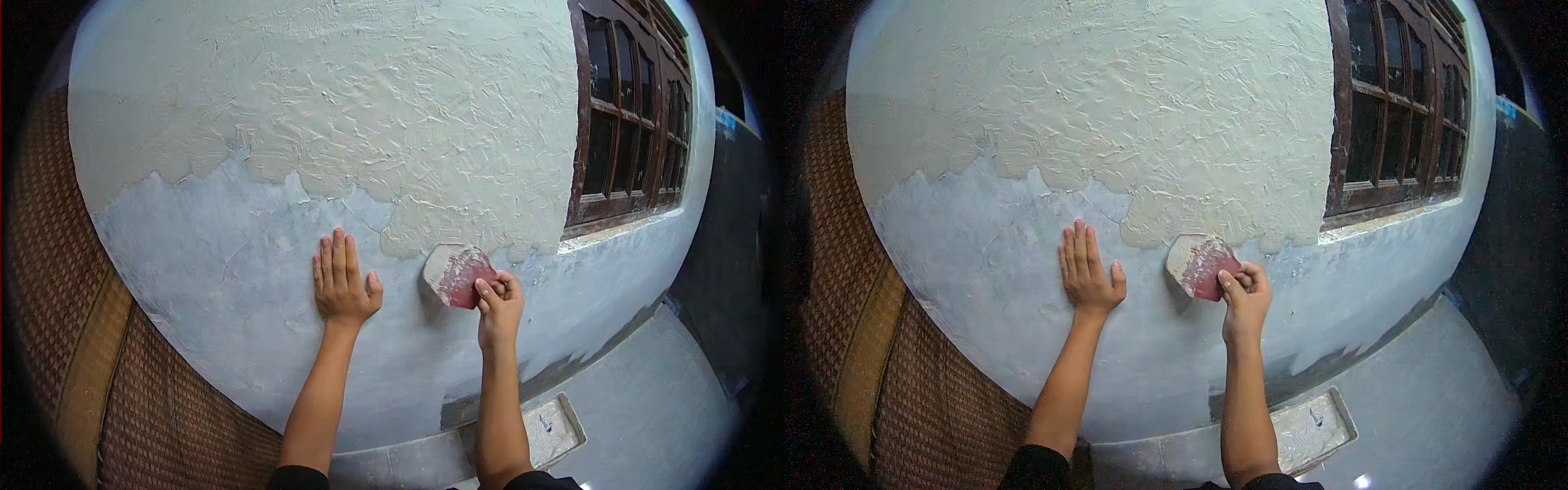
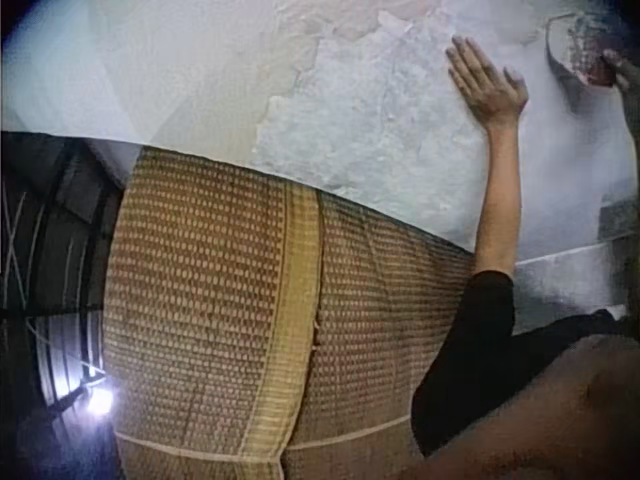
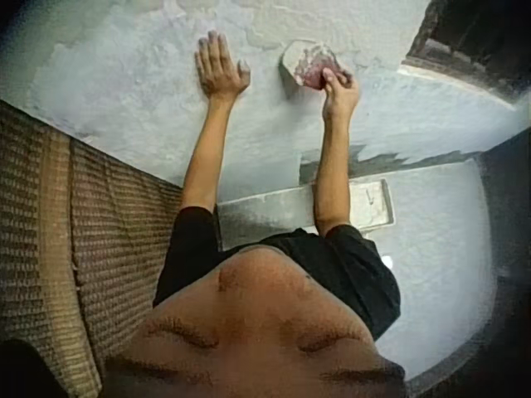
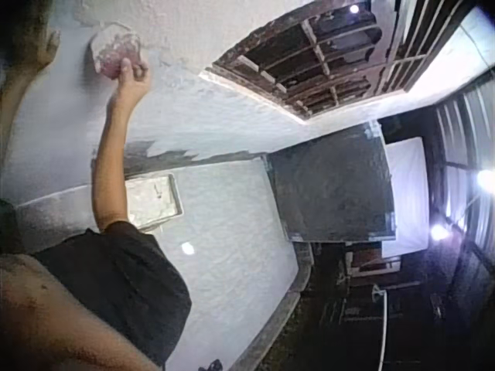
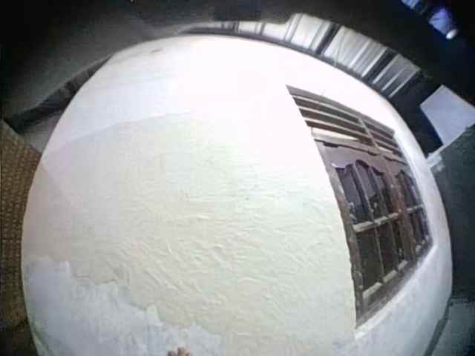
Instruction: The person applies wall putty to a damaged section of an interior wall using a scraper.
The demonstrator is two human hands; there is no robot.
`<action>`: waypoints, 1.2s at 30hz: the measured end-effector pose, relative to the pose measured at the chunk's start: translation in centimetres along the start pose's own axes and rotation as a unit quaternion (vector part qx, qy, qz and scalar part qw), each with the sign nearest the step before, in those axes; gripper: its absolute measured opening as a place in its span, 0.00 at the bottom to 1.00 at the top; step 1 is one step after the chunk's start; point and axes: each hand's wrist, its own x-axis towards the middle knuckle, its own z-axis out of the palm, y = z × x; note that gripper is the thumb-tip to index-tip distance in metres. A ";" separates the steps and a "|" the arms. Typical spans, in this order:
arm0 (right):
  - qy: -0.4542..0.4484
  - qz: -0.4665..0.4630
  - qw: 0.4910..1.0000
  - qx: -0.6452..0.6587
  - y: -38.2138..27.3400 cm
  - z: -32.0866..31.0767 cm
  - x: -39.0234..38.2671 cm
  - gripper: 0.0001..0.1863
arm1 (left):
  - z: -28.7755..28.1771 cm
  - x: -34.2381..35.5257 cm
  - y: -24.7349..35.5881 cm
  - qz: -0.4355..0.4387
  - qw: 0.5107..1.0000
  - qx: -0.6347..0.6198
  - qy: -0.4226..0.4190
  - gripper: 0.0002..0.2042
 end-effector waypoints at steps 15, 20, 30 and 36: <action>-0.032 0.008 0.997 0.073 -0.5 1.6 0.2 0.15 | 0.1 0.0 0.0 -0.001 1.000 0.010 -0.003 0.32; -0.050 -0.011 0.994 0.095 0.4 4.3 1.3 0.15 | 0.4 -0.1 0.3 -0.002 1.000 -0.003 -0.004 0.32; -0.005 0.003 0.994 0.108 -0.2 2.0 0.3 0.15 | 0.3 -0.1 0.3 -0.006 1.000 -0.001 -0.002 0.33; 0.003 0.009 0.998 0.059 0.7 0.2 0.8 0.15 | 0.2 0.0 0.2 -0.002 1.000 0.007 0.003 0.32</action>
